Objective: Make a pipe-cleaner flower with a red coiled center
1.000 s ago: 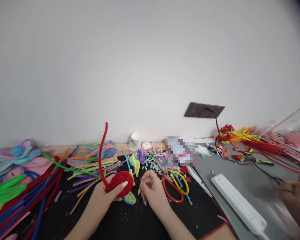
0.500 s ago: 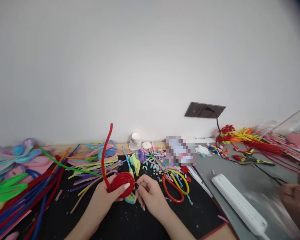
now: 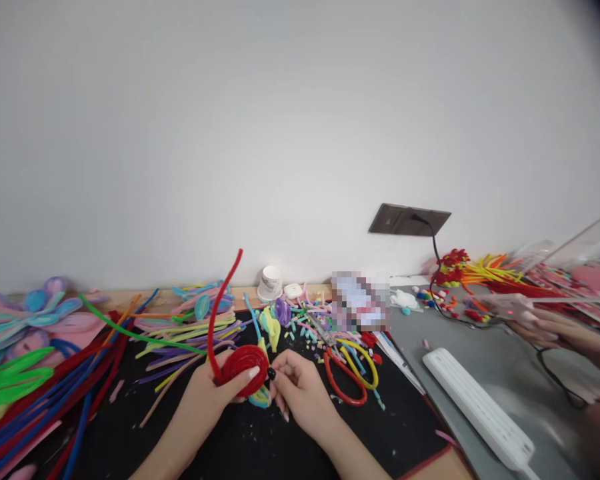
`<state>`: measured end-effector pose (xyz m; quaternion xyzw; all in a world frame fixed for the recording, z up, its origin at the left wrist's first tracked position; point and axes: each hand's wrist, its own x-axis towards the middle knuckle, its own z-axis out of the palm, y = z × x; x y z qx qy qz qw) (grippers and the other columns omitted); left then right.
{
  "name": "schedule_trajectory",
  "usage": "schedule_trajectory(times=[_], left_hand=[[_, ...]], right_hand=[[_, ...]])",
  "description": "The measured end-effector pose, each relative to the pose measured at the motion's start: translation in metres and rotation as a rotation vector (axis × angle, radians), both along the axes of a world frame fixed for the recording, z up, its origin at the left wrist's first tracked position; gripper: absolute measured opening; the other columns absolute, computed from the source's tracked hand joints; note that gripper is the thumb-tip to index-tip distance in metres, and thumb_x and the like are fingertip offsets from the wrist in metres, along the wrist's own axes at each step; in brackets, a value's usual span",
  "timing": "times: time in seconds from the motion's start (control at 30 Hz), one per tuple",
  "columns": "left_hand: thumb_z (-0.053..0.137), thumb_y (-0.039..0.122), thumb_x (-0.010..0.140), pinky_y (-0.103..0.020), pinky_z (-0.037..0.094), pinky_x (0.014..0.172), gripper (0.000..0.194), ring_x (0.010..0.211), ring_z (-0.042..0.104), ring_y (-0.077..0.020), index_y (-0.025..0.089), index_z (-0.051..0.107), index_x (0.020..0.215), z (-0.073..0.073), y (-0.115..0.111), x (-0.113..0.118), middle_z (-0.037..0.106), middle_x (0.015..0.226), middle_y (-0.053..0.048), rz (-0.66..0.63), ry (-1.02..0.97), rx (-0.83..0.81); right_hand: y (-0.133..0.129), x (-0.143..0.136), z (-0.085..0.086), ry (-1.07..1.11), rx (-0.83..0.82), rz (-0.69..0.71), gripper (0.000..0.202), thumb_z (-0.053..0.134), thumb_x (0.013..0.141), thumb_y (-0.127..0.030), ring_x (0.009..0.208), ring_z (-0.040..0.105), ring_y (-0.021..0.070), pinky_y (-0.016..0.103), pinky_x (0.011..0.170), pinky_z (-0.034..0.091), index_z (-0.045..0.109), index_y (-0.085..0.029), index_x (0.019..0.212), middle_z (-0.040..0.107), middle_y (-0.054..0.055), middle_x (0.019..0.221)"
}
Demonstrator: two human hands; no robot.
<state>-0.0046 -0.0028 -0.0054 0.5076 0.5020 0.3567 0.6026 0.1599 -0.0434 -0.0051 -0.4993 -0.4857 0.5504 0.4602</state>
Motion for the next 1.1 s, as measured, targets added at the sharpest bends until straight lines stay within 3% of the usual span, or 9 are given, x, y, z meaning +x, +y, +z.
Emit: schedule_trajectory(times=[0.23, 0.33, 0.43, 0.6, 0.73, 0.83, 0.9, 1.1], left_hand=[[0.072, 0.04, 0.065, -0.028, 0.056, 0.056, 0.036, 0.071, 0.068, -0.0216, 0.016, 0.069, 0.091, 0.003, -0.001, 0.0, 0.073, 0.079, -0.004, 0.0, 0.01, 0.005], [0.073, 0.038, 0.063, -0.028, 0.057, 0.055, 0.038, 0.072, 0.069, -0.0225, 0.015, 0.068, 0.093, 0.002, 0.001, 0.001, 0.074, 0.08, -0.005, 0.057, 0.003, -0.027], [0.075, 0.036, 0.061, -0.028, 0.057, 0.053, 0.042, 0.071, 0.07, -0.0231, 0.014, 0.066, 0.097, 0.002, 0.003, 0.001, 0.074, 0.08, -0.005, 0.115, -0.015, -0.061], [0.077, 0.033, 0.059, -0.027, 0.057, 0.051, 0.046, 0.071, 0.07, -0.0231, 0.013, 0.064, 0.099, 0.004, 0.002, 0.001, 0.074, 0.081, -0.006, 0.163, -0.029, -0.074], [0.077, 0.033, 0.059, -0.027, 0.057, 0.051, 0.047, 0.072, 0.07, -0.0232, 0.012, 0.064, 0.099, 0.002, 0.002, -0.001, 0.074, 0.082, -0.006, 0.147, -0.056, -0.067], [0.077, 0.032, 0.06, -0.026, 0.057, 0.052, 0.047, 0.075, 0.07, -0.023, 0.013, 0.064, 0.1, -0.001, 0.003, -0.001, 0.074, 0.085, -0.006, 0.16, -0.07, -0.057], [0.077, 0.031, 0.06, -0.026, 0.057, 0.053, 0.047, 0.075, 0.07, -0.0225, 0.013, 0.063, 0.101, -0.002, 0.003, -0.001, 0.074, 0.087, -0.006, 0.163, -0.076, -0.056], [0.076, 0.033, 0.062, -0.026, 0.057, 0.052, 0.045, 0.074, 0.07, -0.0222, 0.014, 0.063, 0.101, 0.001, 0.003, 0.0, 0.074, 0.086, -0.005, 0.139, -0.049, -0.045]], right_hand=[[0.004, 0.0, 0.0, 0.015, -0.008, 0.01, 0.02, 0.054, 0.081, -0.037, 0.032, 0.037, 0.0047, 0.017, 0.031, 0.027, 0.047, -0.019, 0.079, 0.053, -0.007, 0.054], [0.001, 0.008, 0.006, -0.064, 0.037, -0.067, 0.018, 0.051, 0.083, -0.035, 0.035, 0.038, 0.0052, 0.017, 0.033, 0.027, 0.047, -0.018, 0.079, 0.053, -0.006, 0.054], [-0.017, 0.024, 0.022, -0.197, 0.1, -0.21, 0.019, 0.047, 0.086, -0.033, 0.04, 0.039, 0.006, 0.018, 0.038, 0.029, 0.048, -0.018, 0.075, 0.052, -0.004, 0.055], [-0.069, 0.069, 0.066, -0.407, 0.072, -0.2, 0.02, 0.05, 0.085, -0.035, 0.046, 0.047, 0.0094, 0.02, 0.044, 0.036, 0.052, -0.018, 0.074, 0.058, -0.001, 0.059], [-0.097, 0.12, 0.088, -0.698, 0.104, -0.465, 0.022, 0.05, 0.08, -0.04, 0.055, 0.058, 0.0157, 0.024, 0.051, 0.045, 0.058, -0.019, 0.082, 0.064, 0.003, 0.066], [-0.103, 0.164, 0.087, -0.936, 0.03, -0.705, 0.023, 0.051, 0.075, -0.037, 0.073, 0.066, 0.0224, 0.029, 0.063, 0.05, 0.06, -0.02, 0.089, 0.07, 0.008, 0.084], [-0.099, 0.19, 0.082, -1.063, -0.038, -0.788, 0.022, 0.051, 0.074, -0.031, 0.085, 0.067, 0.0248, 0.031, 0.071, 0.05, 0.061, -0.02, 0.09, 0.071, 0.009, 0.093], [-0.063, 0.234, 0.069, -1.433, -0.2, -0.695, 0.031, 0.047, 0.077, -0.011, 0.1, 0.064, 0.0276, 0.032, 0.082, 0.046, 0.058, -0.01, 0.106, 0.069, 0.017, 0.104]])
